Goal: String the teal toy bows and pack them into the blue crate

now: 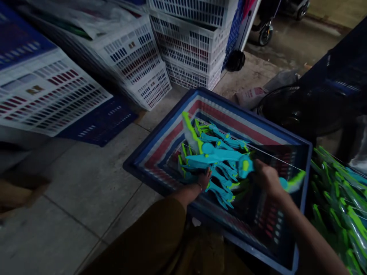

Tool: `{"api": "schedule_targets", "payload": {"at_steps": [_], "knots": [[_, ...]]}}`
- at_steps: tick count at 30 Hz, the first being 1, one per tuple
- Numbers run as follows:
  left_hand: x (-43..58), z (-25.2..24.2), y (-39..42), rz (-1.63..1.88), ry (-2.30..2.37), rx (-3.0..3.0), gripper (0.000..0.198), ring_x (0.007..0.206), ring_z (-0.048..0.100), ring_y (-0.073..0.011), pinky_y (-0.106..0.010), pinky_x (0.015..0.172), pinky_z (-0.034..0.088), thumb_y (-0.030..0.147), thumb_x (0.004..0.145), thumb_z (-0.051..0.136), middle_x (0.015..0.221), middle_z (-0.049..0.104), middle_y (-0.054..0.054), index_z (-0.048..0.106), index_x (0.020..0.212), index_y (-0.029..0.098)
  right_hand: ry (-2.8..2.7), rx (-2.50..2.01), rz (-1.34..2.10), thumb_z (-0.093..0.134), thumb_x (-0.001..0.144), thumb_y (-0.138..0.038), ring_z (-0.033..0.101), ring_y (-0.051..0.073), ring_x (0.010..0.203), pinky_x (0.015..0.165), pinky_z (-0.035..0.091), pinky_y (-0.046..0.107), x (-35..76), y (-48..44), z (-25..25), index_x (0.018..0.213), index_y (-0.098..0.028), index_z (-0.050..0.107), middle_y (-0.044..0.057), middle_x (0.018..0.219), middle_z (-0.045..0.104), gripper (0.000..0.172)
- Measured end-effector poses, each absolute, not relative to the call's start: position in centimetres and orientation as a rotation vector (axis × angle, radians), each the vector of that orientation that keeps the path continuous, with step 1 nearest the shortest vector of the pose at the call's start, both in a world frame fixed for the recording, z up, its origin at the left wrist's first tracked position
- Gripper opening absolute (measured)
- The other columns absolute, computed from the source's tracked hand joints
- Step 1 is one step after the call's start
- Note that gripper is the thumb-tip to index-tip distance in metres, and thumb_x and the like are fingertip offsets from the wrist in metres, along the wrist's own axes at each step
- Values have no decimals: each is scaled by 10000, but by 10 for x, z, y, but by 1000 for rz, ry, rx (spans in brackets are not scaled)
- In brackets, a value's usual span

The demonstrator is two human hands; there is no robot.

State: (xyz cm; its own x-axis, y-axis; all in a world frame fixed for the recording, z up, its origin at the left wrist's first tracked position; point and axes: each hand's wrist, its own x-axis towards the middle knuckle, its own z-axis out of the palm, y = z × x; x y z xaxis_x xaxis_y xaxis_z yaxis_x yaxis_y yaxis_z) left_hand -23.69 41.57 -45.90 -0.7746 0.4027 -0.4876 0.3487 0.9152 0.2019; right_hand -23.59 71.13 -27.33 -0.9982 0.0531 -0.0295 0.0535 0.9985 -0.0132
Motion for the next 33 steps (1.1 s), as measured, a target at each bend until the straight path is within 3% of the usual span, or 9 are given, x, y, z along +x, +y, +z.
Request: {"api": "schedule_targets", "payload": {"at_steps": [3, 5, 11, 14, 17, 22, 27, 30, 33], "knots": [[-237, -465, 408, 117, 2488, 567, 1020, 1233, 663, -479, -607, 1058, 523, 311, 839, 810, 1787, 133, -274, 300, 1711, 172, 2861, -63, 89, 670, 1020, -353, 703, 257, 990, 809, 475, 305, -275, 642, -320, 1171, -190, 620, 133, 1066, 710, 228], [-238, -470, 407, 106, 2475, 585, 1088, 1276, 637, -506, -644, 1113, 482, 411, 795, 867, 1789, 138, -271, 317, 1709, 194, 2786, -8, 87, 646, 1047, -321, 709, 251, 987, 795, 475, 294, -292, 608, -361, 1215, -163, 612, 144, 1087, 711, 234], [-234, -482, 403, 72, 2486, 592, 897, 1332, 615, -428, -590, 1137, 484, 421, 920, 733, 1823, 54, -190, 331, 1703, 245, 2726, 77, -1, 724, 1014, -363, 668, 275, 1074, 879, 504, 309, -310, 576, -463, 1207, -102, 625, 188, 1136, 671, 339], [-234, -484, 391, 86, 2477, 643, 889, 1361, 580, -410, -599, 1175, 453, 402, 941, 703, 1834, 34, -136, 288, 1716, 279, 2706, 85, -4, 685, 1025, -287, 616, 292, 1168, 929, 512, 329, -316, 573, -488, 1208, -85, 628, 219, 1213, 635, 278], [-238, -482, 378, 96, 2460, 700, 874, 1407, 534, -403, -619, 1207, 424, 368, 949, 697, 1832, 93, -123, 283, 1717, 300, 2693, 74, 8, 562, 1050, -169, 586, 287, 1196, 936, 516, 330, -321, 572, -500, 1210, -80, 631, 225, 1250, 614, 196], [-255, -480, 368, 71, 2399, 818, 930, 1534, 428, -410, -630, 1275, 366, 421, 916, 769, 1816, 155, -147, 311, 1707, 247, 2701, 30, 23, 455, 1040, -72, 577, 275, 1128, 910, 510, 327, -324, 573, -504, 1183, -82, 632, 215, 1191, 611, 228], [-271, -481, 372, 44, 2440, 924, 1284, 1687, 89, -424, -651, 1343, 255, 562, 785, 891, 1822, -25, -135, 114, 1747, 218, 2697, 11, -44, 402, 1039, -65, 575, 291, 1102, 880, 504, 338, -321, 575, -502, 1152, -65, 631, 227, 1141, 612, 255], [-282, -481, 383, -68, 2437, 834, 1487, 1673, 147, -454, -598, 1318, 338, 559, 641, 999, 1810, -84, -167, 64, 1747, 222, 2691, 1, -132, 395, 1032, -54, 579, 306, 1115, 885, 517, 365, -325, 573, -497, 1150, -44, 632, 257, 1153, 617, 265], [-294, -476, 393, -144, 2428, 791, 1546, 1637, 268, -460, -562, 1310, 366, 509, 579, 1047, 1811, -61, -187, 75, 1747, 227, 2686, 22, -278, 464, 1030, -67, 605, 309, 1103, 899, 547, 410, -335, 565, -482, 1119, -23, 644, 275, 1161, 631, 206]]}}
